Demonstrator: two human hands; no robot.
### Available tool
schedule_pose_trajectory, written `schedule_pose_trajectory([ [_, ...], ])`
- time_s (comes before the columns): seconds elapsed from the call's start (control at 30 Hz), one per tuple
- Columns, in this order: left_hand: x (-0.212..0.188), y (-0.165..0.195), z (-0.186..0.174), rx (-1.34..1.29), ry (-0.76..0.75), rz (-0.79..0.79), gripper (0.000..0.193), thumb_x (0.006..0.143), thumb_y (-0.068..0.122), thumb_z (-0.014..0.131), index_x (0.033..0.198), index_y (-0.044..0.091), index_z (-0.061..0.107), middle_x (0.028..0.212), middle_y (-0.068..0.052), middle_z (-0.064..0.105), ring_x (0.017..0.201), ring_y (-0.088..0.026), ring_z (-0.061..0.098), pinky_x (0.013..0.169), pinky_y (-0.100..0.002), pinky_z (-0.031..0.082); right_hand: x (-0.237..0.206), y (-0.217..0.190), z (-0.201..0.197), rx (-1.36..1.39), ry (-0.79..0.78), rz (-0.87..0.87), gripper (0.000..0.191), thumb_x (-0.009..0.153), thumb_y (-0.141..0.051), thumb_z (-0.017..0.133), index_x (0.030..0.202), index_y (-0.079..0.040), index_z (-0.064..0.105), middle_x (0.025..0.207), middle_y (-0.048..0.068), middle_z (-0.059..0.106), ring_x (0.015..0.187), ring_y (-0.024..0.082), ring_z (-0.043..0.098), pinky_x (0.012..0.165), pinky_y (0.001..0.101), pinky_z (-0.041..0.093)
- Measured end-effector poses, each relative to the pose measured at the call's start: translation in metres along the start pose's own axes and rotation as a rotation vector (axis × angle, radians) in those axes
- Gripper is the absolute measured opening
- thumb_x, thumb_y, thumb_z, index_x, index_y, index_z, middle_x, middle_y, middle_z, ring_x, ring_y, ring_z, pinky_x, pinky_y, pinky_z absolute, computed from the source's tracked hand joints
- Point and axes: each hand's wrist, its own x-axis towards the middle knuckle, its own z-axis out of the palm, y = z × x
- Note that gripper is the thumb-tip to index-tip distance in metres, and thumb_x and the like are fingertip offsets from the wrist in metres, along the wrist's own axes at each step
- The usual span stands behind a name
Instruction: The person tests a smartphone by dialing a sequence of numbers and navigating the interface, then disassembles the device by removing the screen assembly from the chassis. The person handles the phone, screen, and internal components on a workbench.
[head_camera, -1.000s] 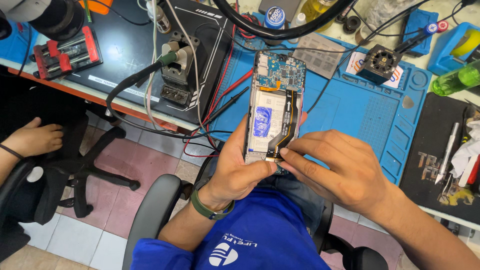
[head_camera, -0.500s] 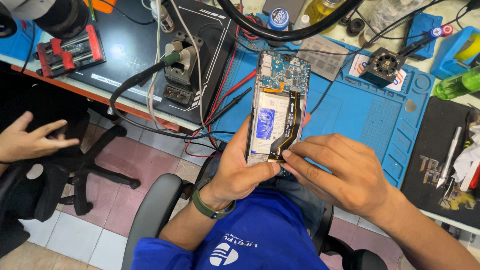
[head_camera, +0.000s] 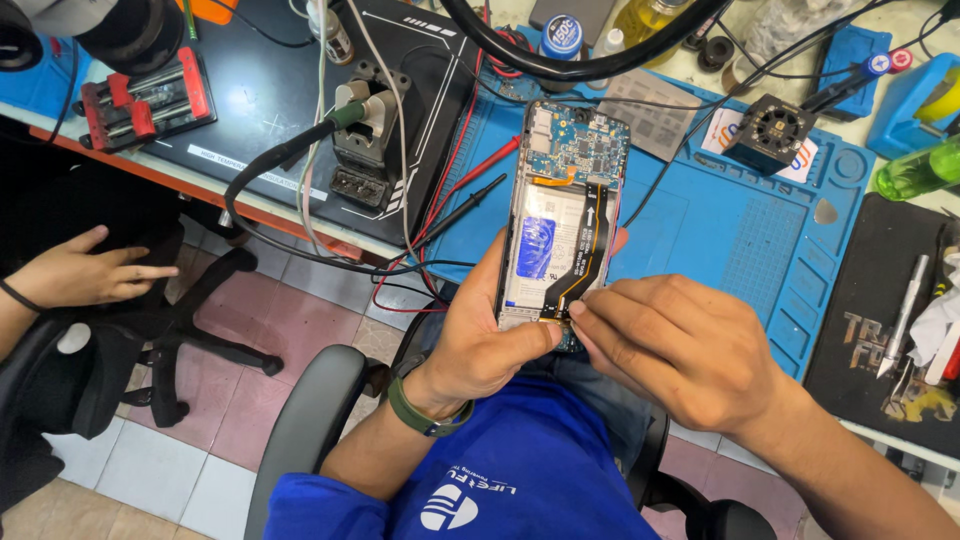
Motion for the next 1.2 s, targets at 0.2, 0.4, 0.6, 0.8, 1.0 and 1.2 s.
schedule_pose_trajectory([
  [0.2, 0.001, -0.002, 0.001, -0.048, 0.007, -0.019, 0.08, 0.096, -0.004, 0.059, 0.165, -0.002, 0.018, 0.161, -0.022, 0.038, 0.156, -0.034, 0.036, 0.132, -0.044, 0.031, -0.003, -0.001, 0.0, 0.024, -0.009, 0.056, 0.029, 0.078, -0.003, 0.085, 0.102, 0.004, 0.072, 0.101, 0.013, 0.071, 0.089, 0.029, 0.071, 0.069, 0.0354, 0.056],
  [0.4, 0.003, 0.004, 0.005, -0.122, 0.015, -0.053, 0.084, 0.093, -0.004, 0.06, 0.165, 0.0, 0.017, 0.164, -0.024, 0.036, 0.156, -0.037, 0.032, 0.129, -0.047, 0.031, -0.011, -0.004, 0.004, 0.024, 0.032, 0.136, 0.031, 0.078, -0.002, 0.087, 0.105, 0.001, 0.072, 0.103, 0.012, 0.072, 0.089, 0.028, 0.071, 0.069, 0.0353, 0.055],
  [0.6, 0.014, 0.001, 0.009, -0.384, 0.084, -0.051, 0.072, 0.106, 0.038, 0.048, 0.164, 0.004, 0.02, 0.168, -0.019, 0.03, 0.156, -0.043, 0.033, 0.128, -0.057, 0.034, -0.034, -0.01, 0.012, 0.047, 0.189, 0.302, 0.031, 0.079, 0.006, 0.08, 0.109, 0.001, 0.071, 0.106, 0.015, 0.071, 0.095, 0.029, 0.07, 0.077, 0.0362, 0.055],
  [0.8, 0.023, -0.006, 0.007, -0.477, 0.131, -0.011, 0.084, 0.109, 0.061, 0.033, 0.168, 0.002, 0.02, 0.17, -0.023, 0.028, 0.155, -0.039, 0.035, 0.133, -0.05, 0.03, -0.042, -0.042, 0.042, 0.324, 0.399, 0.66, 0.073, 0.082, -0.008, 0.087, 0.141, -0.004, 0.043, 0.141, 0.018, 0.055, 0.127, 0.025, 0.058, 0.106, 0.0362, 0.052],
  [1.0, 0.026, -0.012, 0.009, -0.374, 0.142, 0.032, 0.079, 0.109, 0.053, 0.037, 0.167, 0.002, 0.018, 0.172, -0.02, 0.025, 0.158, -0.035, 0.03, 0.133, -0.047, 0.029, -0.031, -0.061, 0.066, 0.441, 0.356, 0.843, 0.097, 0.078, -0.013, 0.091, 0.151, 0.001, 0.028, 0.157, 0.025, 0.038, 0.146, 0.034, 0.049, 0.122, 0.0467, 0.045],
  [1.2, 0.023, -0.01, 0.008, -0.402, 0.14, 0.066, 0.08, 0.109, 0.051, 0.042, 0.167, 0.003, 0.017, 0.172, -0.02, 0.023, 0.159, -0.036, 0.029, 0.133, -0.047, 0.029, -0.028, -0.063, 0.078, 0.391, 0.48, 0.81, 0.071, 0.083, -0.014, 0.092, 0.135, -0.002, 0.045, 0.151, 0.024, 0.044, 0.14, 0.034, 0.055, 0.12, 0.0431, 0.049],
])
